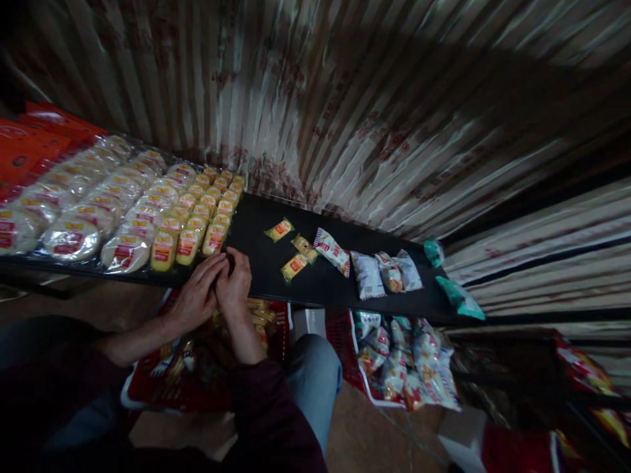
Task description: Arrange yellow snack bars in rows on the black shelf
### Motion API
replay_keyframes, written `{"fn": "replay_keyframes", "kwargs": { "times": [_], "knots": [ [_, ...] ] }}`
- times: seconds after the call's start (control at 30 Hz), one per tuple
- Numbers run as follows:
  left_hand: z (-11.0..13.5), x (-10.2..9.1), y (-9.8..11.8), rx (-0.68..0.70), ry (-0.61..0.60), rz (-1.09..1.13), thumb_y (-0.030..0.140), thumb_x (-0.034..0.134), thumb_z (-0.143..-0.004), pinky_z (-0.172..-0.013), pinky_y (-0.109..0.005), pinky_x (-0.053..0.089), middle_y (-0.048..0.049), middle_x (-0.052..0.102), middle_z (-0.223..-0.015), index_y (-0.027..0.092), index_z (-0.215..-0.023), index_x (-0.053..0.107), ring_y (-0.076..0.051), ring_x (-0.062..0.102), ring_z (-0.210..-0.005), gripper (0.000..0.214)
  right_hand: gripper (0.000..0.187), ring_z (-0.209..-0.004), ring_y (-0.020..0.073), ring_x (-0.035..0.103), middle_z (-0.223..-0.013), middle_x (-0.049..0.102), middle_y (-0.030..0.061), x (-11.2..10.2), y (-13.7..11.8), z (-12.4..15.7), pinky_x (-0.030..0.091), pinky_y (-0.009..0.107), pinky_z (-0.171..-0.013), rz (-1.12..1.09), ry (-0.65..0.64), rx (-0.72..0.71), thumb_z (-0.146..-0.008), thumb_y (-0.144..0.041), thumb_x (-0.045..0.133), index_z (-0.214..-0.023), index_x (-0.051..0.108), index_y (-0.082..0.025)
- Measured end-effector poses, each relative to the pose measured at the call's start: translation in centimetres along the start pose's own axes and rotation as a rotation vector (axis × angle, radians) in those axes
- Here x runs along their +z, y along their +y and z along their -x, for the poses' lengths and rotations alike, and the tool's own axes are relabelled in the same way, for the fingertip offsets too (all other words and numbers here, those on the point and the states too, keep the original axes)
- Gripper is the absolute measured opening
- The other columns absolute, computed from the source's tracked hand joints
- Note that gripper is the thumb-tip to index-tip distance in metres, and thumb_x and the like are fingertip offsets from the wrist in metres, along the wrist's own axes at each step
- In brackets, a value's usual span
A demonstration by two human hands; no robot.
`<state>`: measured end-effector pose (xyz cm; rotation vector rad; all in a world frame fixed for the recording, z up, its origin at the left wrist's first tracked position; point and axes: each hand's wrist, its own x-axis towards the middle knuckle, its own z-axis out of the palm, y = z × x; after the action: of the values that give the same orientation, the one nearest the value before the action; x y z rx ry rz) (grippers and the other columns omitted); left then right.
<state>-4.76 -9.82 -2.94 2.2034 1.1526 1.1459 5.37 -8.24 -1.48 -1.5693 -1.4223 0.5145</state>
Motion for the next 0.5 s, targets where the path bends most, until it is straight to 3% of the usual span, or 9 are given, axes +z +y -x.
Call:
{"fn": "replay_keyframes", "kwargs": {
  "times": [0.33,0.4,0.5],
  "knots": [
    [3.6,-0.5,0.7,0.108,-0.154,0.041,0.003,0.039,-0.077,-0.1,-0.042,0.042,-0.0097,0.055,-0.122,0.018,-0.115,0.056,-0.021,0.048,-0.116,0.045,0.029,-0.095,0.0176,0.058,-0.1,0.063,0.0099,-2.8,1.2,6.4,0.046,0.031,-0.088,0.056,-0.052,-0.026,-0.082,-0.014,0.041,-0.105,0.06,-0.014],
    [4.4,-0.4,0.8,0.111,-0.226,0.037,0.003,0.039,-0.076,-0.096,-0.039,0.045,-0.0085,0.058,-0.115,0.019,-0.11,0.059,-0.02,0.051,-0.11,0.042,0.028,-0.094,0.0187,0.058,-0.099,0.063,0.0093,-3.2,2.2,8.0,0.046,0.033,-0.087,0.1,-0.067,-0.023,-0.082,-0.015,0.043,-0.104,0.06,-0.016],
    [5.3,0.0,0.5,0.069,-0.408,0.01,0.005,0.038,-0.077,-0.091,-0.034,0.047,-0.0059,0.062,-0.1,0.019,-0.098,0.062,-0.018,0.056,-0.099,0.035,0.026,-0.092,0.0196,0.059,-0.096,0.065,0.0086,-3.4,4.1,10.2,0.047,0.033,-0.083,0.2,-0.199,0.015,-0.081,-0.014,0.044,-0.1,0.062,-0.018]
  ]
}}
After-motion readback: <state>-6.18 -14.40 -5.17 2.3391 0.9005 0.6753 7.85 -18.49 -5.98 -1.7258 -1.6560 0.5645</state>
